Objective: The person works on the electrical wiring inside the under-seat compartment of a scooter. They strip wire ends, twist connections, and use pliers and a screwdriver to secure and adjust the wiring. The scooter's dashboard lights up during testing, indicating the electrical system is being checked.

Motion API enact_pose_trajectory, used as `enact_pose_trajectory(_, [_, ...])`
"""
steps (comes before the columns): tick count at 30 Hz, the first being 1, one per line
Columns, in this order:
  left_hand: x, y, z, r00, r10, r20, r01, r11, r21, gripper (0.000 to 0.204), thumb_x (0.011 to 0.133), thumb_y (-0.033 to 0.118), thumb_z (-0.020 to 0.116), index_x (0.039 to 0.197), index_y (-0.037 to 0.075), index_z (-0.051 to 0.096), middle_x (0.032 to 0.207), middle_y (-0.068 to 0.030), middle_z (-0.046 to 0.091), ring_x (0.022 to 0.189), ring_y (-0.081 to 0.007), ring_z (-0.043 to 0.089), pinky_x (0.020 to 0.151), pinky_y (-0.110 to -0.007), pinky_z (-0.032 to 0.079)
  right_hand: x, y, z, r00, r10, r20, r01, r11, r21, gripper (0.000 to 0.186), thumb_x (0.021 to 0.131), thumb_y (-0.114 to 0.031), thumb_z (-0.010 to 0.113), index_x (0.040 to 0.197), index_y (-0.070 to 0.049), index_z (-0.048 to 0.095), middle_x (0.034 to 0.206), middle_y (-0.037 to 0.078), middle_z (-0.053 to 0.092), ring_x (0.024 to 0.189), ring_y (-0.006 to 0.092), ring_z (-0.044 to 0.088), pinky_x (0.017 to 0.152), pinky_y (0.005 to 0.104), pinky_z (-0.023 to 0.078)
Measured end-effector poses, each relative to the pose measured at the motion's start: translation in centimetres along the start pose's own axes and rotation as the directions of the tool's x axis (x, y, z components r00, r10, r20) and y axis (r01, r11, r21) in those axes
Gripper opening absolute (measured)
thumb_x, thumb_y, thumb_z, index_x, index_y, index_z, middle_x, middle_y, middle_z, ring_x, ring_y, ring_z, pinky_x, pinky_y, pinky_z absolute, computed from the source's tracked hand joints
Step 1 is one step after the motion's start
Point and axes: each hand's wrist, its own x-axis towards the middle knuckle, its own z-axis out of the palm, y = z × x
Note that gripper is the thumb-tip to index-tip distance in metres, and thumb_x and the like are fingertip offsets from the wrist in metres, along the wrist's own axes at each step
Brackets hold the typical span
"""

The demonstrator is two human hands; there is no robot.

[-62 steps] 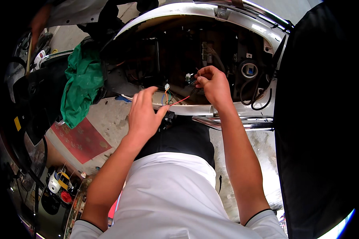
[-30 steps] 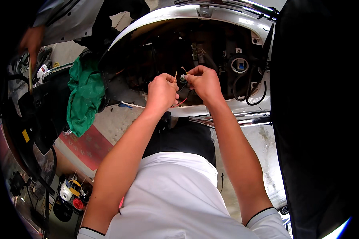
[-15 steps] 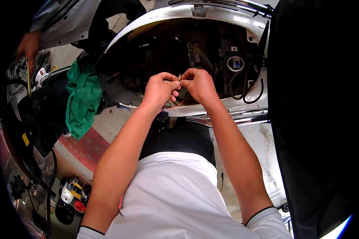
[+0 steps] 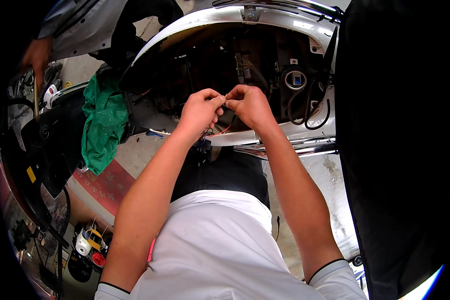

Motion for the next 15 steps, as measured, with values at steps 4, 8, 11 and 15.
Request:
enact_pose_trajectory(4, [0.4, -0.8, -0.6, 0.998, -0.011, 0.065, 0.018, 0.995, -0.103, 0.012, 0.095, 0.015, 0.064, 0.095, 0.004, 0.065, 0.072, -0.0005, 0.061, 0.055, -0.0056, 0.049, 0.046, -0.023, 0.039, -0.3, -0.3, -0.4, 0.997, 0.039, 0.059, -0.049, 0.983, 0.175, 0.015, 0.084, -0.009, 0.072, 0.094, 0.003, 0.072, 0.082, 0.011, 0.072, 0.071, 0.0174, 0.067, 0.069, 0.0316, 0.053])
enact_pose_trajectory(8, [0.5, -0.6, -1.0, 0.981, -0.039, 0.191, 0.068, 0.987, -0.147, 0.013, 0.096, 0.016, 0.061, 0.093, 0.004, 0.065, 0.073, -0.0001, 0.061, 0.058, -0.0057, 0.05, 0.049, -0.023, 0.04, -0.8, -1.0, -1.4, 0.989, 0.058, 0.138, -0.093, 0.961, 0.26, 0.017, 0.093, -0.007, 0.064, 0.102, 0.006, 0.069, 0.086, 0.008, 0.069, 0.073, 0.013, 0.061, 0.072, 0.0281, 0.051])
enact_pose_trajectory(11, [0.7, 0.0, -1.1, 0.954, -0.122, 0.273, 0.178, 0.965, -0.194, 0.015, 0.097, 0.016, 0.058, 0.091, 0.004, 0.064, 0.072, 0.0004, 0.059, 0.058, -0.0065, 0.047, 0.05, -0.023, 0.038, -0.7, -0.7, -1.5, 0.99, 0.022, 0.142, -0.054, 0.972, 0.227, 0.018, 0.093, -0.007, 0.064, 0.104, 0.006, 0.069, 0.087, 0.008, 0.07, 0.074, 0.0132, 0.062, 0.072, 0.0288, 0.052])
enact_pose_trajectory(15, [1.1, 0.2, -1.1, 0.922, -0.219, 0.319, 0.318, 0.899, -0.301, 0.016, 0.097, 0.017, 0.055, 0.088, 0.005, 0.062, 0.07, 0.0005, 0.057, 0.056, -0.0076, 0.043, 0.05, -0.024, 0.034, -0.8, -0.9, -1.6, 0.992, 0.017, 0.128, -0.05, 0.964, 0.261, 0.019, 0.093, -0.008, 0.065, 0.104, 0.006, 0.069, 0.089, 0.009, 0.07, 0.077, 0.0144, 0.064, 0.074, 0.0292, 0.053])
